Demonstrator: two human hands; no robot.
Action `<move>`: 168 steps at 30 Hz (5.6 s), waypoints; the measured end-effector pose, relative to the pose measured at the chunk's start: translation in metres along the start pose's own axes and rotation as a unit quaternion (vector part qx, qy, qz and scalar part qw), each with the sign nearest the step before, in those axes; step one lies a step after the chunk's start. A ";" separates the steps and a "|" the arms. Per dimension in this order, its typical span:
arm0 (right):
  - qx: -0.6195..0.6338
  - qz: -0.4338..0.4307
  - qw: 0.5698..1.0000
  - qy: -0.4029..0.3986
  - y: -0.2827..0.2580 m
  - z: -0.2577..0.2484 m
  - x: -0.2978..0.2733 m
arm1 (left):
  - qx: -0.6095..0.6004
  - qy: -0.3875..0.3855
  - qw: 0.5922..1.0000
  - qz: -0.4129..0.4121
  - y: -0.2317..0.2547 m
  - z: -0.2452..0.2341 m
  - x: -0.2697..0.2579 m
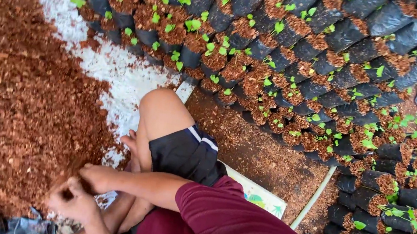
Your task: Transplanting seedlings into polybags and stacking them in a nursery
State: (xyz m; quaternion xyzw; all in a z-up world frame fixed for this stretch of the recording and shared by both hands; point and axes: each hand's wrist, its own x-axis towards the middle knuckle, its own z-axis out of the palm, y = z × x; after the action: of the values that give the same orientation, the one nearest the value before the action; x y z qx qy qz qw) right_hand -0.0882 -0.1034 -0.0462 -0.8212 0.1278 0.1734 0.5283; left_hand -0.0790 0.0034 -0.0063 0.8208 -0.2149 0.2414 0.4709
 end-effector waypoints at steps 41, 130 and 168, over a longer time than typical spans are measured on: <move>-0.077 0.116 0.990 -0.024 -0.027 -0.063 -0.040 | 0.177 -0.376 0.883 -0.219 -0.015 -0.017 -0.043; -0.055 -0.089 0.987 0.125 0.042 -0.088 -0.062 | 0.291 -0.134 0.861 -0.396 -0.211 -0.230 0.205; 0.386 -0.007 0.922 0.042 -0.128 -0.066 -0.053 | -0.419 -0.050 0.841 -0.339 0.018 -0.056 0.059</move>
State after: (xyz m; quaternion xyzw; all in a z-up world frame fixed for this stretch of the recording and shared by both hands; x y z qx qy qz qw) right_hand -0.0761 -0.1098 0.1061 -0.5612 0.2014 0.0728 0.7995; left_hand -0.0538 0.0368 0.0652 0.5776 -0.0274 -0.0878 0.8111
